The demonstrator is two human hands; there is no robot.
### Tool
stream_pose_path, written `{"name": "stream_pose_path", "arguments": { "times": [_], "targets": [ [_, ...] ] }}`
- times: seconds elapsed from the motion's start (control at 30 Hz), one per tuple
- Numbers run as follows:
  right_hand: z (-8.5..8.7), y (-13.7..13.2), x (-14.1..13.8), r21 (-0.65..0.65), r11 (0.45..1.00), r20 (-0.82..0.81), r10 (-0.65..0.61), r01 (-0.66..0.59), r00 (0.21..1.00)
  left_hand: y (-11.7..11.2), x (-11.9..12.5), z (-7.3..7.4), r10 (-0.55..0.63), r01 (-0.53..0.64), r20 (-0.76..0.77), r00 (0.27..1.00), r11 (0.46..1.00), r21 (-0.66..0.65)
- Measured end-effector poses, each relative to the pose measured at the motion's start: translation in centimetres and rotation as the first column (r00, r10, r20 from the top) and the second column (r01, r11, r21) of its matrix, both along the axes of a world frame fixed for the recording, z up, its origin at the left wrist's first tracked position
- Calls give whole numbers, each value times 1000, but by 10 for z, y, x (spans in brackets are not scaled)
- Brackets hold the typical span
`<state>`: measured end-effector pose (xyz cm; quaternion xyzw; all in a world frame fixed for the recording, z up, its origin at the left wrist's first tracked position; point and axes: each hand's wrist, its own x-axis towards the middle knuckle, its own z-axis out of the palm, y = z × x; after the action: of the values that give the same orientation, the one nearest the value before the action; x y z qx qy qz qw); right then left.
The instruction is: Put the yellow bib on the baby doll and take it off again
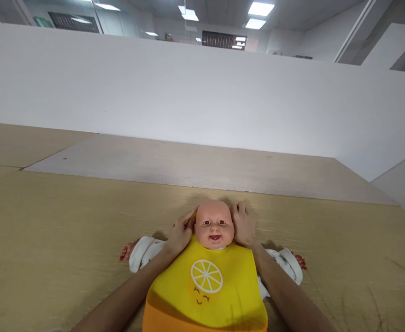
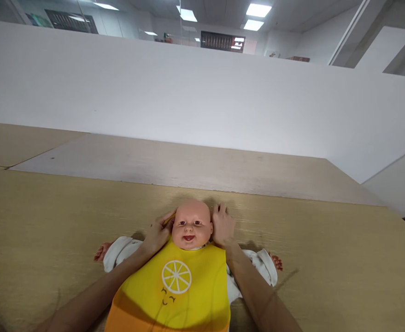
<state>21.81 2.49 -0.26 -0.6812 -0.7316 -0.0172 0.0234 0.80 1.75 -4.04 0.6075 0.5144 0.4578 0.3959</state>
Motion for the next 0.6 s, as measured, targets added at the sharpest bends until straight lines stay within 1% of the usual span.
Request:
{"name": "stream_pose_path", "arguments": {
  "times": [0.23,0.43,0.6],
  "targets": [
    [-3,1,1,14,1000,28,9,-9,1000,1,0,-1,15,-15,-20,1000,1000,-9],
    [-6,2,0,29,1000,11,-2,2,1000,-2,1,6,-22,22,10,1000,999,-24],
    [-8,4,1,-3,1000,-22,-15,15,1000,-2,2,8,3,-4,-7,1000,1000,-29]
  ]
}}
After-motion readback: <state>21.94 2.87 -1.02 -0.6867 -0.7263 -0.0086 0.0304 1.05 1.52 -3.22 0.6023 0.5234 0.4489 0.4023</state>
